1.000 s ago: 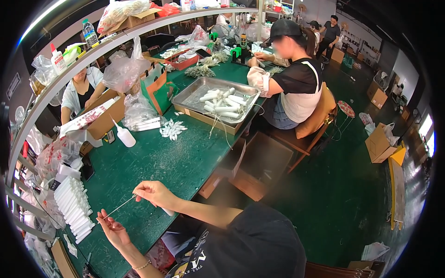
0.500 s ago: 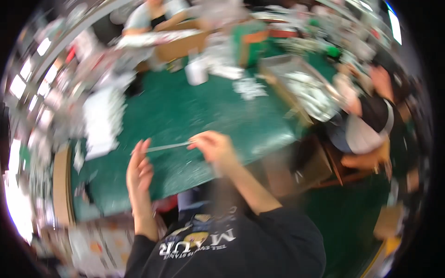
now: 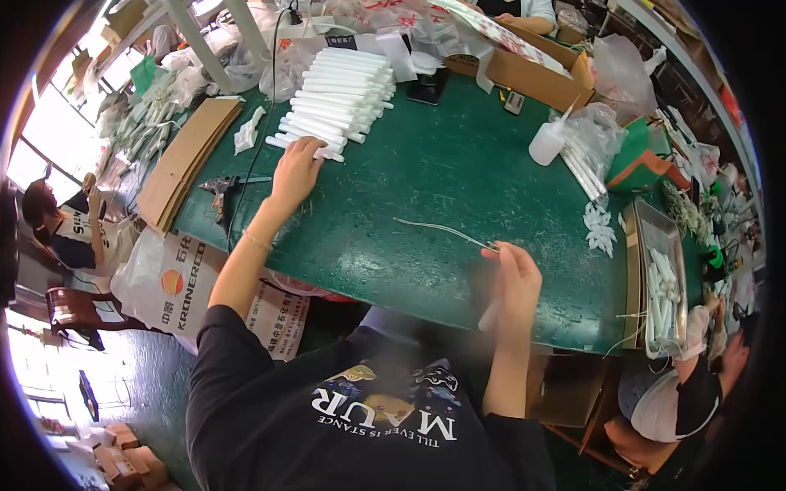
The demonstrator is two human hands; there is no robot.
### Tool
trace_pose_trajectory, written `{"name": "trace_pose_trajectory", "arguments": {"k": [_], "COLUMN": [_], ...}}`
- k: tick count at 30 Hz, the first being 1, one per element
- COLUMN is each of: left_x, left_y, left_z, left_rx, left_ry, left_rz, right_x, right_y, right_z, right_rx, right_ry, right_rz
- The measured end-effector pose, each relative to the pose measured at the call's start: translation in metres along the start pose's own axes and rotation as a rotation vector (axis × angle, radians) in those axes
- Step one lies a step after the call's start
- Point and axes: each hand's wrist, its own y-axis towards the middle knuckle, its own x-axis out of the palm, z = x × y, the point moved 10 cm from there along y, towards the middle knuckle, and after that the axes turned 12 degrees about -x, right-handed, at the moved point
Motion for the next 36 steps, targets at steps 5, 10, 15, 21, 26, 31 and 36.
{"name": "trace_pose_trajectory", "arguments": {"k": [5, 10, 15, 21, 26, 31, 36], "left_x": [0.018, -0.001, -0.006, 0.007, 0.012, 0.012, 0.011], "left_y": [0.006, 0.003, -0.033, -0.054, -0.054, -0.057, -0.057], "left_z": [-0.001, 0.040, 0.106, 0.135, 0.143, 0.147, 0.146], "left_rx": [0.181, 0.341, 0.328, 0.257, 0.225, 0.242, 0.242], "left_ry": [0.180, 0.173, -0.211, -0.368, -0.416, -0.429, -0.423], "left_rz": [-0.105, -0.052, -0.106, -0.268, -0.351, -0.344, -0.344], "right_x": [-0.007, -0.009, -0.009, -0.005, 0.000, 0.004, 0.005], "right_y": [-0.002, 0.006, 0.009, 0.007, 0.007, 0.005, 0.005], "right_z": [0.007, -0.003, -0.026, -0.054, -0.067, -0.072, -0.078], "right_rx": [0.044, 0.005, -0.103, -0.198, -0.250, -0.281, -0.302], "right_ry": [0.024, 0.052, 0.126, 0.150, 0.176, 0.206, 0.210], "right_rz": [0.042, 0.014, 0.008, 0.028, 0.017, -0.020, -0.022]}}
